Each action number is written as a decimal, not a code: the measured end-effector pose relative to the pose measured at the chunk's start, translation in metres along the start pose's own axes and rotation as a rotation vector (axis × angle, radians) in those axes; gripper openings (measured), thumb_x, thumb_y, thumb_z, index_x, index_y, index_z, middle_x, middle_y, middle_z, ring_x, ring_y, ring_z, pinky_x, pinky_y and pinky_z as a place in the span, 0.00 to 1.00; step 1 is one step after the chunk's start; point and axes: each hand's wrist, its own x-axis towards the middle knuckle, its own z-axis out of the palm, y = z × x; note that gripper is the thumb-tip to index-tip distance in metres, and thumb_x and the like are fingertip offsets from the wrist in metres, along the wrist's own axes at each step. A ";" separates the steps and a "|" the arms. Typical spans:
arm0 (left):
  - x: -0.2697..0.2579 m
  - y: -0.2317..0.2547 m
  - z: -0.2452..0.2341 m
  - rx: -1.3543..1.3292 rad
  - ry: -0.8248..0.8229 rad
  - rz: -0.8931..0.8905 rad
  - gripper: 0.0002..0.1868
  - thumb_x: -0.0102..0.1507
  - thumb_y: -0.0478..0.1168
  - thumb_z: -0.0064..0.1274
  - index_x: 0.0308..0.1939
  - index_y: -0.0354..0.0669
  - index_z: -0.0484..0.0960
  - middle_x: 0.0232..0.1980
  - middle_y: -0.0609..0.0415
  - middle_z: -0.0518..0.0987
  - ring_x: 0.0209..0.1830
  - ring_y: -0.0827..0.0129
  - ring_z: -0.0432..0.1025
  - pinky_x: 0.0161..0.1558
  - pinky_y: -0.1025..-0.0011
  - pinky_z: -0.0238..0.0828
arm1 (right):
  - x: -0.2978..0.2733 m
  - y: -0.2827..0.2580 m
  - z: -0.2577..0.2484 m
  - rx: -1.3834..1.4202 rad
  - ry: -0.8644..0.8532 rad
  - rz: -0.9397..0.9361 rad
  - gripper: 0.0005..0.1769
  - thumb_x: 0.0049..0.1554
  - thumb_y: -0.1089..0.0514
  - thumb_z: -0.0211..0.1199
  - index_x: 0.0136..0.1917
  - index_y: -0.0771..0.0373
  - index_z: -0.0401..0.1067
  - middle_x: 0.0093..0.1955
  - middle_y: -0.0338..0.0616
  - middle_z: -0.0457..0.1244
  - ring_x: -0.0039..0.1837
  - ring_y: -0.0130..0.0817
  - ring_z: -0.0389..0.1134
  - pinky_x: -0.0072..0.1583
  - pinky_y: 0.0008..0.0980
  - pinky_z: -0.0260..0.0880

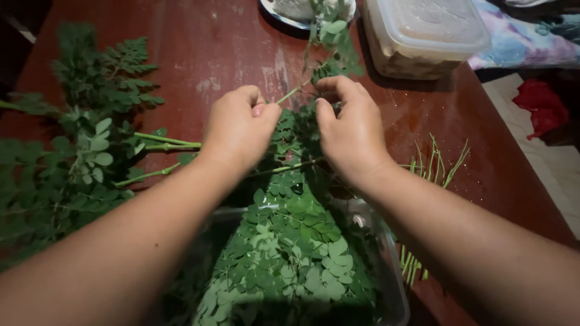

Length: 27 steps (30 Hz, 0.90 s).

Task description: The person picks leaves from green leafy stems by hand and places them into a clear plastic container on a wooden table. The person handles multiple stems, removing leaves and setting the bare stems aside on the table.

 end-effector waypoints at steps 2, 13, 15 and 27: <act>-0.006 0.006 -0.003 -0.079 0.019 0.046 0.14 0.58 0.45 0.56 0.31 0.36 0.74 0.25 0.47 0.77 0.24 0.58 0.71 0.32 0.62 0.71 | 0.003 -0.007 0.000 0.081 -0.022 0.033 0.11 0.60 0.61 0.60 0.55 0.65 0.75 0.51 0.49 0.70 0.53 0.39 0.74 0.56 0.35 0.72; -0.006 0.030 0.003 -0.332 0.031 0.242 0.09 0.62 0.39 0.56 0.39 0.35 0.79 0.31 0.52 0.81 0.30 0.71 0.75 0.34 0.69 0.74 | -0.002 -0.029 -0.007 0.103 0.015 -0.102 0.08 0.58 0.62 0.63 0.50 0.67 0.78 0.45 0.49 0.71 0.45 0.30 0.72 0.49 0.31 0.72; -0.004 0.032 0.004 -0.260 0.063 0.162 0.09 0.63 0.39 0.56 0.38 0.33 0.80 0.30 0.49 0.81 0.29 0.68 0.75 0.34 0.67 0.72 | -0.007 -0.032 -0.010 0.144 0.003 -0.032 0.08 0.58 0.61 0.63 0.50 0.66 0.77 0.42 0.45 0.72 0.42 0.27 0.72 0.48 0.29 0.72; -0.024 0.041 -0.007 -0.285 0.037 0.018 0.22 0.60 0.50 0.53 0.23 0.32 0.81 0.18 0.46 0.75 0.20 0.68 0.69 0.27 0.61 0.67 | -0.022 -0.059 -0.037 -0.006 0.078 -0.367 0.09 0.57 0.67 0.65 0.52 0.61 0.76 0.50 0.44 0.65 0.51 0.37 0.71 0.53 0.31 0.73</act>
